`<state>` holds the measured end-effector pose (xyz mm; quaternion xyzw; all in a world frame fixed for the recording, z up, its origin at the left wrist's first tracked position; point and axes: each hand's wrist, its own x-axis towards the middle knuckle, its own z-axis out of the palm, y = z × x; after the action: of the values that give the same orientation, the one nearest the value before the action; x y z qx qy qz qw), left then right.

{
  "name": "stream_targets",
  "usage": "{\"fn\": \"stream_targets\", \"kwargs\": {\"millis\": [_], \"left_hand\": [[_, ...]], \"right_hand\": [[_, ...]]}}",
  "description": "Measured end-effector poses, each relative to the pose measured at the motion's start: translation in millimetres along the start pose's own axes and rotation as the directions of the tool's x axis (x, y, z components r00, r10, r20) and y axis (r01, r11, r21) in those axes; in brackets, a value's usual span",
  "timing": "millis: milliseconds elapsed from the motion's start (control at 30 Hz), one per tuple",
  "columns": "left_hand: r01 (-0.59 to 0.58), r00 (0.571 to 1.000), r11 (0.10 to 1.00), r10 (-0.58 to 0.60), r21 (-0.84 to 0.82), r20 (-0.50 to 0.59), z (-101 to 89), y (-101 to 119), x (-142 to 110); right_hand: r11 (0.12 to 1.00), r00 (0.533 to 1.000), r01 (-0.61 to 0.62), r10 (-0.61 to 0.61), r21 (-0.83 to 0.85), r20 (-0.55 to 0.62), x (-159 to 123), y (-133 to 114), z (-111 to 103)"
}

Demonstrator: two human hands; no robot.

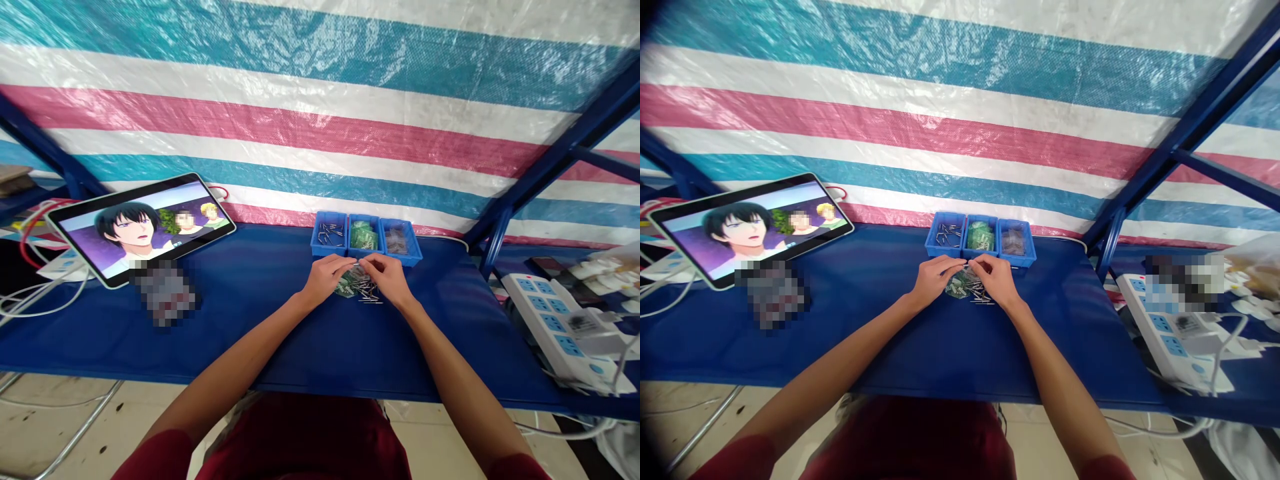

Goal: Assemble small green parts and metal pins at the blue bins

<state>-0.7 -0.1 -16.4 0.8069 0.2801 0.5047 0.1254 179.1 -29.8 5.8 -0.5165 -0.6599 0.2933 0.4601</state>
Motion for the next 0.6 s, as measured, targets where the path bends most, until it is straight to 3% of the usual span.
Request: {"fn": "stream_targets", "kwargs": {"millis": [267,400,500,600], "left_hand": [[0.006,0.999,1.0,-0.005,0.028,-0.034,-1.9,2.7,2.5],[0.021,0.994,0.997,-0.012,0.081,-0.112,-7.7,-5.0,19.3],[0.045,0.993,0.976,-0.021,0.212,-0.112,-13.5,-21.5,42.5],[0.071,0.997,0.929,-0.06,0.363,-0.041,-17.4,-37.6,59.2]], "right_hand": [[0.999,1.0,-0.015,0.015,0.041,-0.005,0.6,3.0,1.2],[0.991,0.993,-0.044,0.029,-0.127,-0.118,1.9,1.7,-2.8],[0.916,0.975,-0.166,0.098,-0.365,-0.198,4.2,1.9,-10.7],[0.745,0.936,-0.35,0.263,-0.567,-0.232,6.2,2.9,-20.4]]}}
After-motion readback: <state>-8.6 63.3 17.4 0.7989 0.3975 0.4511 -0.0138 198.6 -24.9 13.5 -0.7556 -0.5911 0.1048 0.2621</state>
